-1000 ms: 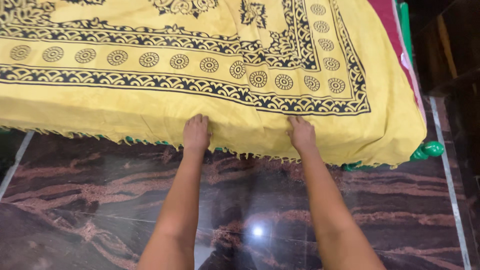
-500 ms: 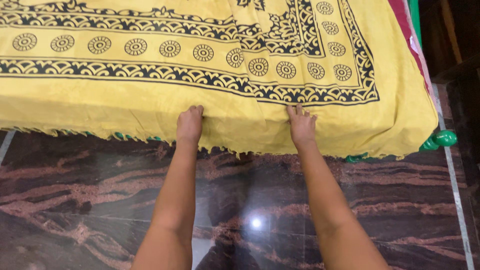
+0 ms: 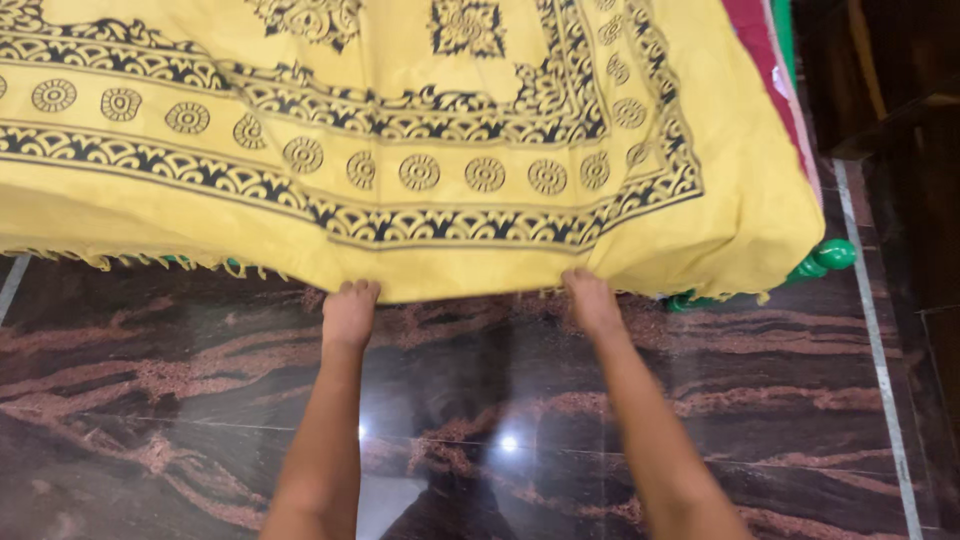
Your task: The person spreads a yellow patterned bed sheet over a red mattress on a green metal bed frame. They smooth the sheet with both hands, adjust the edges, and tuck the corners under the mattress to secure it in place.
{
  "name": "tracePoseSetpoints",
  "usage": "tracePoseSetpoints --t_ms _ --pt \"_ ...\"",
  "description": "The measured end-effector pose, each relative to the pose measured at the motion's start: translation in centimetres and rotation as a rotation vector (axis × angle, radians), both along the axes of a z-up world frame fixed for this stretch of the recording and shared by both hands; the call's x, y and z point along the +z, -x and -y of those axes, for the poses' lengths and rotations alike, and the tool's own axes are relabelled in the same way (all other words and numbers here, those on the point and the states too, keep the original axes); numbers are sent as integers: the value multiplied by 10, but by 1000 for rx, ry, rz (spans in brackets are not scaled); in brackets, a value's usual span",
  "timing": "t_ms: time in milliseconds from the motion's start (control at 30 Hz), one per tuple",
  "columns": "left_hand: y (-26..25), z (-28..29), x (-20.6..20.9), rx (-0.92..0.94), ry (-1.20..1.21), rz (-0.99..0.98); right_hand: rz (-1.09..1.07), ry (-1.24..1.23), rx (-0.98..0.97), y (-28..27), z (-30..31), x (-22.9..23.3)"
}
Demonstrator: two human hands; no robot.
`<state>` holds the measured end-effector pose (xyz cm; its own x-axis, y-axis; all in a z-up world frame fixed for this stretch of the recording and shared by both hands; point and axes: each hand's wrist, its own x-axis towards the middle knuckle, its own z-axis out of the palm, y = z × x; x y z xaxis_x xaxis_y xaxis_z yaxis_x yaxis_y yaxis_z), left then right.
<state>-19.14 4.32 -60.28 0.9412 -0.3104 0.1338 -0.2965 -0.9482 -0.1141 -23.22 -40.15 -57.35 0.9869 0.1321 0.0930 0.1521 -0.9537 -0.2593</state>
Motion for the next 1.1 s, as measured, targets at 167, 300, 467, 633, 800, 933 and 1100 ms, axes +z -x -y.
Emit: tracePoseSetpoints --t_ms 167,300,467,633,800,933,1100 --pt "2 9 -1 65 -168 -251 -48 -141 64 36 13 -14" --pt "-28 53 49 -43 68 -208 147 -173 -97 30 50 16" --pt "-67 172 91 -249 324 -46 181 -98 -422 11 114 47" --pt "-101 271 93 -213 39 -255 229 -66 -523 -14 162 37" --pt "-96 289 66 -135 44 -348 171 -125 -618 -34 188 19" --pt "-99 292 65 -110 -37 -407 112 -146 -656 -43 203 7" --pt "-100 293 71 -112 13 -453 57 -56 -572 -42 254 -12"
